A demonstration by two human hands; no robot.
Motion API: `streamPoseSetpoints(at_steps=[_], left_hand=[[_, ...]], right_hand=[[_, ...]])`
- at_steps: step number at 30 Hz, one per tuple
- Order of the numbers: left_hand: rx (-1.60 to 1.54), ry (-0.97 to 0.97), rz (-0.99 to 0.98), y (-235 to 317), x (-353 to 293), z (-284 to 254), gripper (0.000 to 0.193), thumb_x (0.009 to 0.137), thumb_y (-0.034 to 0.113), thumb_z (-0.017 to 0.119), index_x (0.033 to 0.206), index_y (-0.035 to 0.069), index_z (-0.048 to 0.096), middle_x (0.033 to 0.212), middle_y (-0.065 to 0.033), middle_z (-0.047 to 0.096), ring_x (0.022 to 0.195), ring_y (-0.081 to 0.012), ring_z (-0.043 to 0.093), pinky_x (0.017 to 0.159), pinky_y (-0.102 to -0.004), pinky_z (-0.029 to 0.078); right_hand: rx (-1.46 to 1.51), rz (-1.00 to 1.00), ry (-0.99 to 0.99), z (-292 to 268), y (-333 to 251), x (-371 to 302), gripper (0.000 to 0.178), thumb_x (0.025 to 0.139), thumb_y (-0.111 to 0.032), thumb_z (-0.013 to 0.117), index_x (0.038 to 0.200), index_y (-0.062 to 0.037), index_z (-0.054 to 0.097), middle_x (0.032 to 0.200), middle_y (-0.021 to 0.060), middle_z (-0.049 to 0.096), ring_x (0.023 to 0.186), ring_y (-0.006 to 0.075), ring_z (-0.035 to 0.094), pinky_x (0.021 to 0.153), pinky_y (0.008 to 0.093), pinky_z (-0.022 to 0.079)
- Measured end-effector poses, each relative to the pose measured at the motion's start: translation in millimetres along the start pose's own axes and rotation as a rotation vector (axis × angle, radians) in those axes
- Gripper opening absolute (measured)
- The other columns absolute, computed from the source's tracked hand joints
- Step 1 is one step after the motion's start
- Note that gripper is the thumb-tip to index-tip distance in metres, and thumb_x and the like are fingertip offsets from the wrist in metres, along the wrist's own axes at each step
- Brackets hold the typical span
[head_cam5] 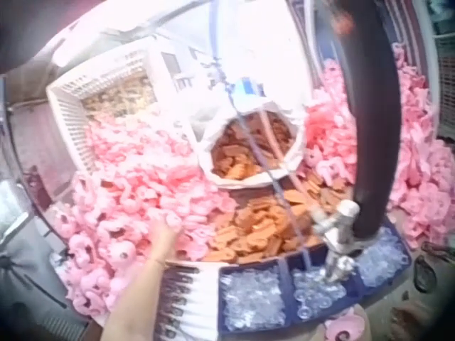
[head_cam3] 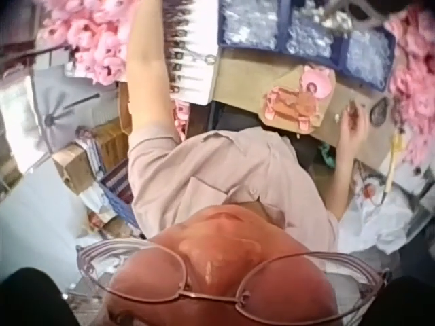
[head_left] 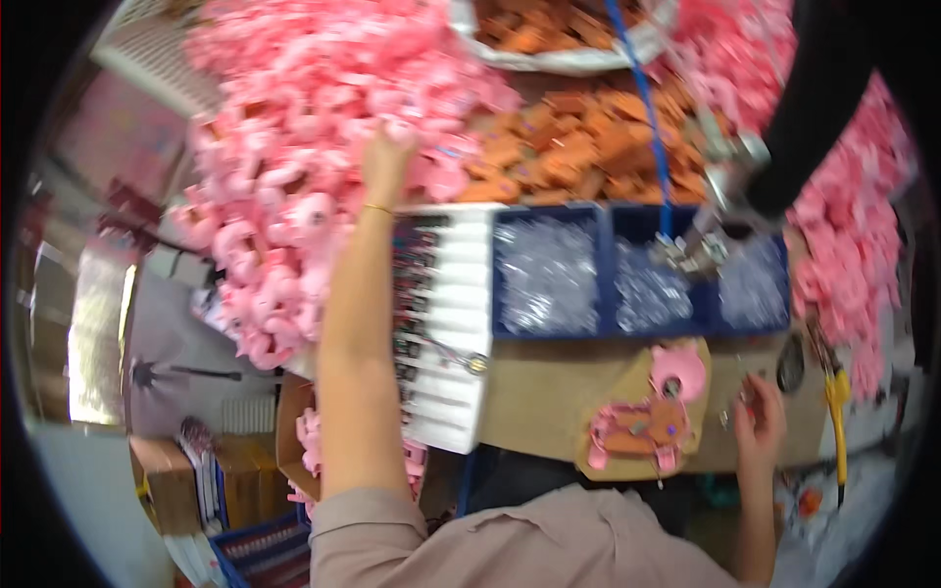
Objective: Assembling pink plastic toy unicorns by soldering electronic components and fitting plastic parts together.
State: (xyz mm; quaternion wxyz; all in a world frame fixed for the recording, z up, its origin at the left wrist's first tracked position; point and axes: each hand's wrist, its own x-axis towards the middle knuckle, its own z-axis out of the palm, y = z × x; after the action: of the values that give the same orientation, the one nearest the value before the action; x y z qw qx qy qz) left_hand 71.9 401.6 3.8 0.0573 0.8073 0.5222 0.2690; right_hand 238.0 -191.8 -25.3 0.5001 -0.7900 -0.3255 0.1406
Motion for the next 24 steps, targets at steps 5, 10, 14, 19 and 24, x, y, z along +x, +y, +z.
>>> streamPoseSetpoints(at_steps=[5,10,14,19,24], left_hand=[[-0.668,0.300,0.094,9,-19,-6,0.079,0.071,0.039,0.078,0.132,0.003,0.044,0.110,-0.0166,0.061,0.096,-0.0252,0.061,0.082,-0.0341,0.049],[-0.312,0.374,0.411,54,-110,-124,0.077,0.063,0.030,0.079,0.131,0.011,0.046,0.137,-0.0236,0.041,0.105,-0.0365,0.059,0.084,-0.0400,0.050],[-0.085,0.392,0.447,0,-168,-203,0.073,0.064,0.029,0.079,0.129,0.015,0.050,0.135,-0.0252,0.043,0.100,-0.0347,0.062,0.076,-0.0389,0.054],[0.110,0.533,0.407,-83,-197,-224,0.073,0.066,0.030,0.079,0.131,0.016,0.049,0.135,-0.0229,0.044,0.096,-0.0328,0.062,0.075,-0.0386,0.054],[0.377,0.414,0.302,-134,-161,-197,0.069,0.069,0.024,0.074,0.133,0.020,0.048,0.138,-0.0218,0.041,0.107,-0.0339,0.057,0.085,-0.0388,0.050]], right_hand=[[0.275,-0.069,0.104,-12,65,-16,0.037,0.086,0.002,0.053,0.123,0.0016,0.051,0.114,0.0053,0.053,0.101,0.0138,0.053,0.088,0.0262,0.043],[0.025,-0.052,0.094,-5,13,-17,0.019,0.091,-0.012,0.057,0.105,0.0003,0.062,0.083,0.0054,0.061,0.063,0.0108,0.055,0.063,0.0250,0.049],[-0.133,-0.334,0.082,-4,9,-7,0.030,0.090,-0.008,0.058,0.119,-0.0031,0.056,0.098,0.0060,0.059,0.071,0.0070,0.053,0.054,0.0171,0.039],[0.075,-0.011,-0.003,0,39,4,0.036,0.089,-0.003,0.055,0.125,-0.0016,0.051,0.113,0.0071,0.056,0.095,0.0127,0.054,0.082,0.0239,0.043],[0.147,-0.098,-0.117,19,-14,-1,0.037,0.089,0.002,0.052,0.125,0.0007,0.050,0.116,0.0077,0.055,0.106,0.0137,0.052,0.094,0.0253,0.038]])
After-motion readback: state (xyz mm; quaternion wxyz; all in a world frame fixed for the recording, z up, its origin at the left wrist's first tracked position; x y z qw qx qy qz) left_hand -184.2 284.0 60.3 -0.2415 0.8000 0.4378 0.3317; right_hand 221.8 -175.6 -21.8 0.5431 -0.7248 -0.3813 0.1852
